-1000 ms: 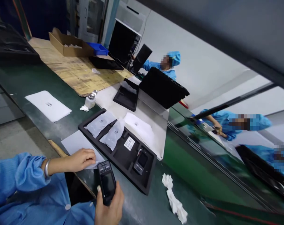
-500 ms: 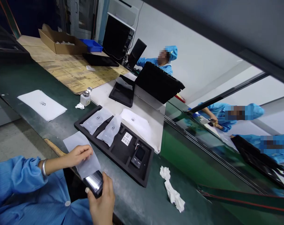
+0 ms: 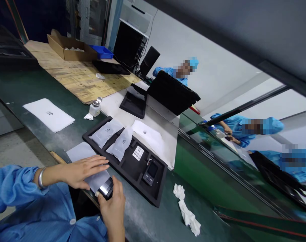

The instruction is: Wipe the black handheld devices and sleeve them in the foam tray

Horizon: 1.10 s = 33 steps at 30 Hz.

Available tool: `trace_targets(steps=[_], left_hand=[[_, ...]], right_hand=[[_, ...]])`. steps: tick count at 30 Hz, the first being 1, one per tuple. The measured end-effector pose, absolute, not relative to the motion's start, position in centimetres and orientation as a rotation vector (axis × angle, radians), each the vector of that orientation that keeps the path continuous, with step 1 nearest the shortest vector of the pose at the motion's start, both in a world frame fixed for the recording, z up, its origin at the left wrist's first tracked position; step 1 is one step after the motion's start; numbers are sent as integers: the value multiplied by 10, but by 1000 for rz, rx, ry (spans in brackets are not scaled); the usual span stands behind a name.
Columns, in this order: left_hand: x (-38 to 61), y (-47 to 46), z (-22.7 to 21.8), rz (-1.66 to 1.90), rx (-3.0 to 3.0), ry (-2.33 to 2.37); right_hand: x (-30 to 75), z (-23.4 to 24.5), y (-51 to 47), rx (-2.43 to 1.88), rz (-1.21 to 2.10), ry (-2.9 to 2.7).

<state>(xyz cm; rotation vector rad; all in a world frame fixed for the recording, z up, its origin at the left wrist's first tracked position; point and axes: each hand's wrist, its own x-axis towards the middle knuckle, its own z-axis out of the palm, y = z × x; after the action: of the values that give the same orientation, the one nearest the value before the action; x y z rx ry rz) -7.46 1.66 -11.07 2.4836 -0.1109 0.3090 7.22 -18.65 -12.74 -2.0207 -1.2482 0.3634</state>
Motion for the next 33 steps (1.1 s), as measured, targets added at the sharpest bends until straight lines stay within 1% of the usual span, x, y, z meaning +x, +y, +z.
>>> trace_targets(steps=[2,5,8,10,14,18,21,29,33], left_hand=[[-65,14,-111,284,2606,-121],[-49,10,-114,375,2615,-114],[-41,5,-115,573,2500,-82],[-38,0,-115,725,2412,-62],[-36,-13,-115,926,2265,-27],[-35,-22,-117,1036,2144,15],[-36,-22,-118,1058,2120,15],[-39,-17,-120,954,2077,-12],[-43,-12,-122,970,2078,9]], right_hand=[[72,-116,-179,-2003,350,-1313],[73,-91,-168,-2020,278,-1415],[80,-67,-163,-1961,157,-1483],[87,-59,-166,-1892,128,-1404],[94,-70,-173,-1852,258,-1116],[85,-86,-172,-1849,432,-1081],[77,-83,-166,-1837,475,-1098],[72,-74,-150,-1888,363,-1263],[74,-50,-141,-1833,311,-1291]])
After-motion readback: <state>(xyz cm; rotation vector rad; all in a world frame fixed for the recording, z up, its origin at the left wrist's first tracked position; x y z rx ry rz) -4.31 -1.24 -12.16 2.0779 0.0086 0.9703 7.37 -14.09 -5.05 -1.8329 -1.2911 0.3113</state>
